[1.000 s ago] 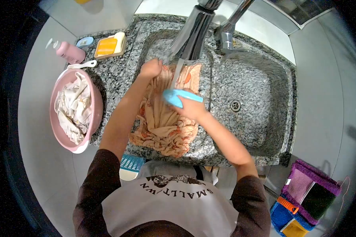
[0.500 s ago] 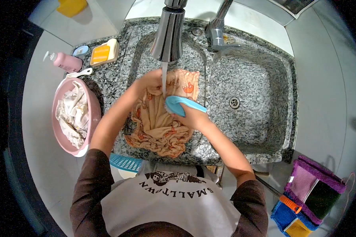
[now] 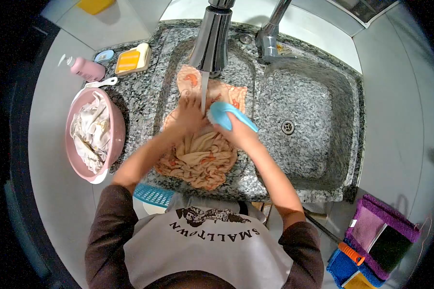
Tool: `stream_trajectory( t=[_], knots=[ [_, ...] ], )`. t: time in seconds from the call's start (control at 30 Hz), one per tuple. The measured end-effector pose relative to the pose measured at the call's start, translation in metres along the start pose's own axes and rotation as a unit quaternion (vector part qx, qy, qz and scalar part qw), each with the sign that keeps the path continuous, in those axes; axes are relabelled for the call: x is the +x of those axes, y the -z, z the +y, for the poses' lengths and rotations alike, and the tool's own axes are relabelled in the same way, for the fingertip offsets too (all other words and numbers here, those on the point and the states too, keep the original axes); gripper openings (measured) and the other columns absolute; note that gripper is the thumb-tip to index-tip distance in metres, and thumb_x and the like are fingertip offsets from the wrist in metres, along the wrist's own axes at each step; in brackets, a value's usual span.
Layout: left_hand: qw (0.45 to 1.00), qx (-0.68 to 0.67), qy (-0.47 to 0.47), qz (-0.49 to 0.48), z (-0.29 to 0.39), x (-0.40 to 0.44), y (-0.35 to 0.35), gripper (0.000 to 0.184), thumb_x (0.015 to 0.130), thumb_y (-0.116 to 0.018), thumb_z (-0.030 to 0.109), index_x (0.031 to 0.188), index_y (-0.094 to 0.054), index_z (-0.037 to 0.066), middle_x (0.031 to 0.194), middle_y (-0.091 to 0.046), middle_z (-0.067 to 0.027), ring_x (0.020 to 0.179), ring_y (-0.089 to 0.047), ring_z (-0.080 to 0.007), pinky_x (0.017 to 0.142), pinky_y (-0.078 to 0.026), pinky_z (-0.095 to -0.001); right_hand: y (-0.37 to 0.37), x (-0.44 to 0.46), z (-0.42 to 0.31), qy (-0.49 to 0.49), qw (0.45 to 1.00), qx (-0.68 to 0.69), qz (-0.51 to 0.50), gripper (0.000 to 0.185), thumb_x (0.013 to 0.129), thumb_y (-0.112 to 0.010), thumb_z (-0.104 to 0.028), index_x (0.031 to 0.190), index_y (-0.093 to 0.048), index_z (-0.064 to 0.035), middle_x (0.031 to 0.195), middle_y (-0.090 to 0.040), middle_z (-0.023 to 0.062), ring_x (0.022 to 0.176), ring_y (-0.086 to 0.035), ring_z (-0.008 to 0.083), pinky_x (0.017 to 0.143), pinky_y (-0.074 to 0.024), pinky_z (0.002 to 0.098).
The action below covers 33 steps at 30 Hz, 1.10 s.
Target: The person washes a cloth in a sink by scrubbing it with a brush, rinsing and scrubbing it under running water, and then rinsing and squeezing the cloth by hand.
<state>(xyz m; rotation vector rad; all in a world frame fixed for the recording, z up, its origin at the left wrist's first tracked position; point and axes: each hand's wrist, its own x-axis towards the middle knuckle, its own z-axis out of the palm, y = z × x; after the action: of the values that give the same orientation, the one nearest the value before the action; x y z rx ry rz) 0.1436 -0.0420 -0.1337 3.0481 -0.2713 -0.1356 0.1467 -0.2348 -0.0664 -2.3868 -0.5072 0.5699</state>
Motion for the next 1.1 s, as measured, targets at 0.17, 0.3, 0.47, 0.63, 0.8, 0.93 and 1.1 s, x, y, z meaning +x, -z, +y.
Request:
stream_trajectory(
  t=[0.17,0.3,0.47,0.63,0.8,0.93,1.1],
  knots=[
    [0.996,-0.067,0.027,-0.059,0.006,-0.046,-0.007,0.082,0.079,-0.038,0.067,0.141,-0.023,0.016,0.144,-0.016,-0.0193,0.135,0.002,-0.0389,0.104,-0.005,-0.0584,0.018,0.009,0.017,-0.022,0.999,0.030,0.013,0.072,0.080,-0.053,-0.052,0.130,-0.037,-0.0022,0.124,-0.047,0.0241,0.115,-0.046,0.0367,0.095,-0.0365,0.0386],
    [0.985,-0.058,0.087,-0.139,0.004,-0.018,0.028,0.092,0.072,-0.043,0.073,0.141,-0.020,0.018,0.145,-0.013,-0.0188,0.133,0.005,-0.0427,0.103,-0.003,-0.0602,0.027,0.007,0.025,-0.024,0.995,0.080,0.060,0.073,0.081,-0.053,-0.052,0.131,-0.036,-0.0018,0.127,-0.045,0.0244,0.117,-0.044,0.0375,0.097,-0.0346,0.0384],
    [0.992,-0.049,0.098,0.059,0.052,0.021,-0.029,0.083,0.073,-0.045,0.068,0.135,-0.033,0.016,0.141,-0.024,-0.0170,0.130,-0.021,-0.0378,0.101,-0.011,-0.0633,0.034,-0.010,0.036,-0.045,0.991,0.100,0.078,0.071,0.082,-0.055,-0.048,0.131,-0.036,-0.0014,0.127,-0.045,0.0230,0.117,-0.044,0.0347,0.097,-0.0339,0.0362],
    [0.969,-0.126,-0.021,0.213,0.024,0.069,-0.126,0.058,0.078,-0.050,0.050,0.122,-0.047,0.012,0.123,-0.044,-0.0090,0.113,-0.041,-0.0312,0.093,-0.025,-0.0574,0.043,-0.019,0.045,-0.069,0.985,0.124,0.100,0.070,0.082,-0.056,-0.046,0.131,-0.036,-0.0001,0.127,-0.045,0.0218,0.117,-0.044,0.0319,0.096,-0.0339,0.0347],
    [0.969,-0.028,0.069,0.235,0.019,0.020,-0.031,0.049,0.082,-0.051,0.042,0.119,-0.050,0.010,0.120,-0.048,-0.0099,0.111,-0.044,-0.0307,0.091,-0.032,-0.0517,0.053,-0.024,0.042,-0.083,0.987,0.115,0.080,0.073,0.083,-0.056,-0.045,0.130,-0.035,0.0062,0.131,-0.040,0.0242,0.123,-0.038,0.0319,0.101,-0.0288,0.0347],
    [0.996,-0.063,0.023,0.057,0.028,-0.050,0.003,0.053,0.084,-0.048,0.039,0.124,-0.044,0.005,0.136,-0.031,-0.0200,0.129,-0.024,-0.0378,0.099,-0.023,-0.0578,0.041,-0.008,0.034,-0.040,0.996,0.038,0.065,0.070,0.082,-0.053,-0.049,0.131,-0.037,-0.0008,0.126,-0.044,0.0241,0.116,-0.045,0.0336,0.096,-0.0349,0.0382],
    [0.992,-0.106,0.042,-0.046,0.034,-0.103,0.039,0.044,0.084,-0.051,0.034,0.115,-0.051,0.002,0.121,-0.042,-0.0209,0.107,-0.045,-0.0361,0.093,-0.036,-0.0485,-0.005,0.025,-0.030,0.127,0.991,-0.052,0.012,0.059,0.077,-0.059,-0.044,0.118,-0.049,-0.0021,0.108,-0.050,0.0207,0.100,-0.050,0.0345,0.086,-0.0417,0.0397]
  ],
)
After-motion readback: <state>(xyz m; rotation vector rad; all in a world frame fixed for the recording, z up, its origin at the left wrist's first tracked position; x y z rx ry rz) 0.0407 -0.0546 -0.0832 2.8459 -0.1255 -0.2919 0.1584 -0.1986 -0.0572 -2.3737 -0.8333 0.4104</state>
